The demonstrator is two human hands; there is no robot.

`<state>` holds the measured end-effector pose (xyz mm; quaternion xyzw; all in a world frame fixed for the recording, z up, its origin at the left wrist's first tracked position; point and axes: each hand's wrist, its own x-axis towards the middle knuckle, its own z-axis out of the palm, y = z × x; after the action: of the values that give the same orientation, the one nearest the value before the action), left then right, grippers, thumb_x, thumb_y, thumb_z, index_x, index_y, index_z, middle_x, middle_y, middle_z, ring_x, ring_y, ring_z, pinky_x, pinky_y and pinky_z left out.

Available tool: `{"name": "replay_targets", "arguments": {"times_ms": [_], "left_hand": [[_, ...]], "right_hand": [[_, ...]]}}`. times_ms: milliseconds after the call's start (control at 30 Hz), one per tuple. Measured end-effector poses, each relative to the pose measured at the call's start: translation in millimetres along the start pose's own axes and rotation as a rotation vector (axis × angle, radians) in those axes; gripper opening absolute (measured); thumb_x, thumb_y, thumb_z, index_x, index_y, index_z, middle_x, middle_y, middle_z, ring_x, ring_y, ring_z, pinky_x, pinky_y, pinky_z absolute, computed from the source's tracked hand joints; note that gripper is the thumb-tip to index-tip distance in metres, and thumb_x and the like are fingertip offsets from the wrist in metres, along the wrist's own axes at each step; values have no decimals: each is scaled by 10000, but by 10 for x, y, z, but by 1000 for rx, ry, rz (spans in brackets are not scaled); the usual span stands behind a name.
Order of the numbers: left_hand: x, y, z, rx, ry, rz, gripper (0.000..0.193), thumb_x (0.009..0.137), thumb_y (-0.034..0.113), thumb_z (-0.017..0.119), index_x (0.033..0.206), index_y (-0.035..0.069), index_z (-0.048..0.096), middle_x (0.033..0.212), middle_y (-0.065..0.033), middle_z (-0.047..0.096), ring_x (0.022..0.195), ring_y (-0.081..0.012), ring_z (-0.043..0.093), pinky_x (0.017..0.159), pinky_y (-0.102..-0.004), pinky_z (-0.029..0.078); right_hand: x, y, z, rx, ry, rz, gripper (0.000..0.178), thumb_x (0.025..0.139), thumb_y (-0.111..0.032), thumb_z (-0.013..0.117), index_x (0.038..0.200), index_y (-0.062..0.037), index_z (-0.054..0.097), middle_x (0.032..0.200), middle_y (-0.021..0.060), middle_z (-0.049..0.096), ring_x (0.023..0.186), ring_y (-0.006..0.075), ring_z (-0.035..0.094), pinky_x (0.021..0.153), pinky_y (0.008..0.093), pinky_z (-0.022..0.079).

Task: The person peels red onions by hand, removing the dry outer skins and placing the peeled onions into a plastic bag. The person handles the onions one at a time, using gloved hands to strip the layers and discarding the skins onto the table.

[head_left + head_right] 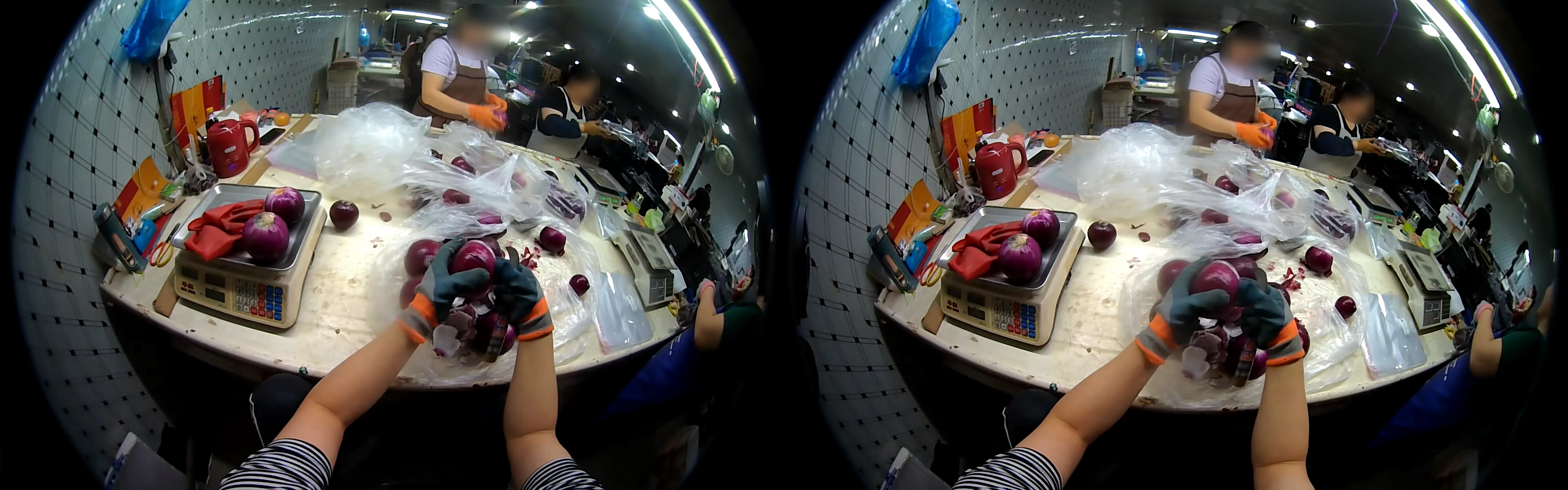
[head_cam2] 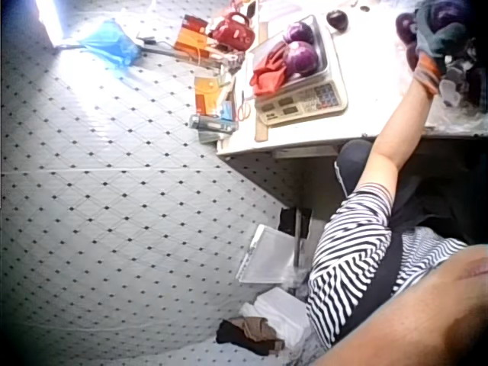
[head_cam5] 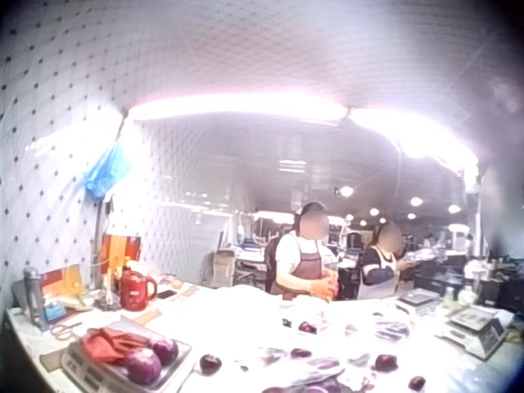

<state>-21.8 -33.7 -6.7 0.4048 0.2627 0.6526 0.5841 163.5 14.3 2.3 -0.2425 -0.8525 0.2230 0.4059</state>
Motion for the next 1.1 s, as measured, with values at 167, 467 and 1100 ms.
{"name": "replay_targets", "arguments": {"times_ms": [167,467,1100], "left_hand": [[14,49,-5,-4,-63,-20,807,629,205,802,1295,6,394,1157,-100,529,1010,-185,551,825,-302,495],[-39,128,-5,14,-66,-126,748,651,124,760,1286,4,385,1110,-108,546,961,-185,574,792,-289,506],[24,118,-207,792,-403,226,584,823,300,645,1299,84,385,1175,-79,512,1022,-218,555,786,-324,517]], "right_hand": [[-23,86,100,383,86,338,222,918,-323,511,946,-115,583,631,-64,479,488,30,410,436,183,299],[69,-274,7,695,-65,664,161,879,-248,532,913,-105,598,578,-78,447,439,23,402,383,204,294],[105,-147,185,494,145,578,253,782,-210,591,871,20,644,705,48,627,636,93,550,587,276,468]]}}
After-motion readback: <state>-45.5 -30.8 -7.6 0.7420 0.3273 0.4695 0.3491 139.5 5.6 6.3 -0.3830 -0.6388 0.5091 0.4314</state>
